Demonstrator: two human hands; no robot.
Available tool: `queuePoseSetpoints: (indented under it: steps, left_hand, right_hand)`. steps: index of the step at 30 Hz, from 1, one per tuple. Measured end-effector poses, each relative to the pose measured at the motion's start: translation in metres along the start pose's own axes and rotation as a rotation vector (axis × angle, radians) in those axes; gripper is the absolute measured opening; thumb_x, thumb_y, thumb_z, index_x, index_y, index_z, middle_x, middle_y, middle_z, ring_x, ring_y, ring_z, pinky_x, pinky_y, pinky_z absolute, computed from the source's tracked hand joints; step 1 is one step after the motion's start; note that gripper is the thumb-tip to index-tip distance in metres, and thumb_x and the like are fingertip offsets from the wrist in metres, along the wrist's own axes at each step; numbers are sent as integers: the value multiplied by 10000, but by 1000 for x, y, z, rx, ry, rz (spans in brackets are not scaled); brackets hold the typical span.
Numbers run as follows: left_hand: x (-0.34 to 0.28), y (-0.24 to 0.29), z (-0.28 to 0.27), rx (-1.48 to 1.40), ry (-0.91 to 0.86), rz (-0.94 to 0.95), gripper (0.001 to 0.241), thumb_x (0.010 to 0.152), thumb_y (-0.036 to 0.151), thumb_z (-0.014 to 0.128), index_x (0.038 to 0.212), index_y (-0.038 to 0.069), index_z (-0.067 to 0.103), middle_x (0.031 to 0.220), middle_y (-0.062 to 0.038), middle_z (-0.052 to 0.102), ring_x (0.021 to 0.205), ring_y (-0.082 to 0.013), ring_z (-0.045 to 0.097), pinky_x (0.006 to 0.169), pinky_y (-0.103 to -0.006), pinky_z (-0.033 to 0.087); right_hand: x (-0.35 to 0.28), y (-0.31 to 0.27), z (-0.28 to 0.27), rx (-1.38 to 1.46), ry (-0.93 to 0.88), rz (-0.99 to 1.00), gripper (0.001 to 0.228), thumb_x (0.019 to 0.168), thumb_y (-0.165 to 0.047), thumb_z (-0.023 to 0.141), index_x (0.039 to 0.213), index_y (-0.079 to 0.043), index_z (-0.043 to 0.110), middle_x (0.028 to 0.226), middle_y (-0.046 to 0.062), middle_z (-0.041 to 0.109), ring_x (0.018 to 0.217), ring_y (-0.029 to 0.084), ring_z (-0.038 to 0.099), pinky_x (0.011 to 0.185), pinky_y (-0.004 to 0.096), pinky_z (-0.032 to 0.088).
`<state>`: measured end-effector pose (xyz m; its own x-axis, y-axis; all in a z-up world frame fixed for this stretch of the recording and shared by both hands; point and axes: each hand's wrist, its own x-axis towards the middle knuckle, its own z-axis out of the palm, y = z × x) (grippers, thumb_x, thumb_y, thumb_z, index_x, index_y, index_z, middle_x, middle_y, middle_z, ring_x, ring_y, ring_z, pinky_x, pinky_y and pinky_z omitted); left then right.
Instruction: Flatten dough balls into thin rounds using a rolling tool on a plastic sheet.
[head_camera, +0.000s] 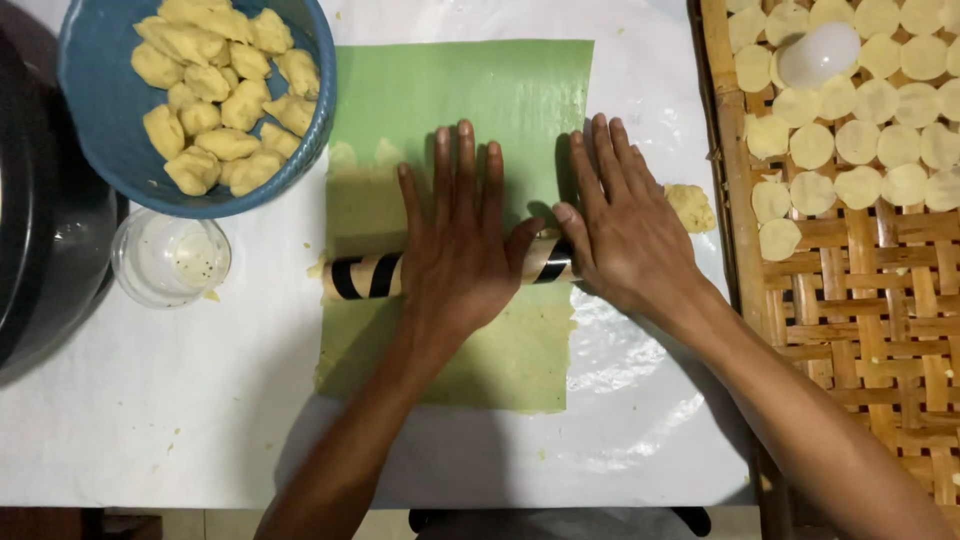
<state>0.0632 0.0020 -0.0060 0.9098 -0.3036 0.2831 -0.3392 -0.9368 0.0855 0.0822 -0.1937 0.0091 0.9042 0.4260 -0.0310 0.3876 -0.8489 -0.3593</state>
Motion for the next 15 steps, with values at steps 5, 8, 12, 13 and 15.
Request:
queuePoseSetpoints:
  steps: [5, 8, 12, 13, 15]
  left_hand:
    - [-35, 21, -31, -120, 27, 48, 723, 1091, 489, 401, 1493, -110, 462, 1586, -305, 409, 1517, -440, 348, 1246, -667, 212]
    - [-87, 38, -32, -89, -88, 59, 762, 1015, 503, 596, 1515, -51, 442, 1601, -235, 432, 1522, -360, 368, 1252, -584, 243]
    - [-103, 31, -22, -137, -265, 56, 821, 927, 354, 704, 1597, 72, 322, 1662, -265, 269, 1556, -404, 248, 1254, -556, 230]
    - [-100, 30, -30, -140, -270, 51, 821, 927, 354, 704, 1597, 72, 322, 1662, -265, 269, 1556, -404, 248, 1254, -556, 230]
    - [-78, 22, -39, -73, 17, 123, 523, 960, 299, 750, 1403, 63, 602, 1162, -118, 604, 1046, -302, 580, 996, -467, 483]
  right_hand:
    - [-49, -10, 22, -166, 96, -46, 764, 1100, -509, 112, 1621, 48, 127, 1698, 273, 130, 1594, 389, 94, 1310, 489, 103]
    - [-105, -15, 44, -219, 155, -126, 755, 1088, -490, 243, 1591, 73, 248, 1670, 288, 249, 1564, 410, 252, 1292, 506, 219]
    - [-121, -15, 35, -198, 106, -183, 643, 1088, -355, 405, 1597, 18, 282, 1663, 253, 312, 1563, 375, 304, 1288, 505, 270]
    - [-116, -19, 26, -196, 98, -184, 643, 1088, -355, 405, 1597, 18, 282, 1663, 253, 312, 1563, 375, 304, 1288, 505, 270]
    - [-90, -20, 3, -81, 163, -194, 594, 1059, -248, 491, 1550, 62, 365, 1575, 253, 456, 1442, 387, 465, 1255, 493, 330]
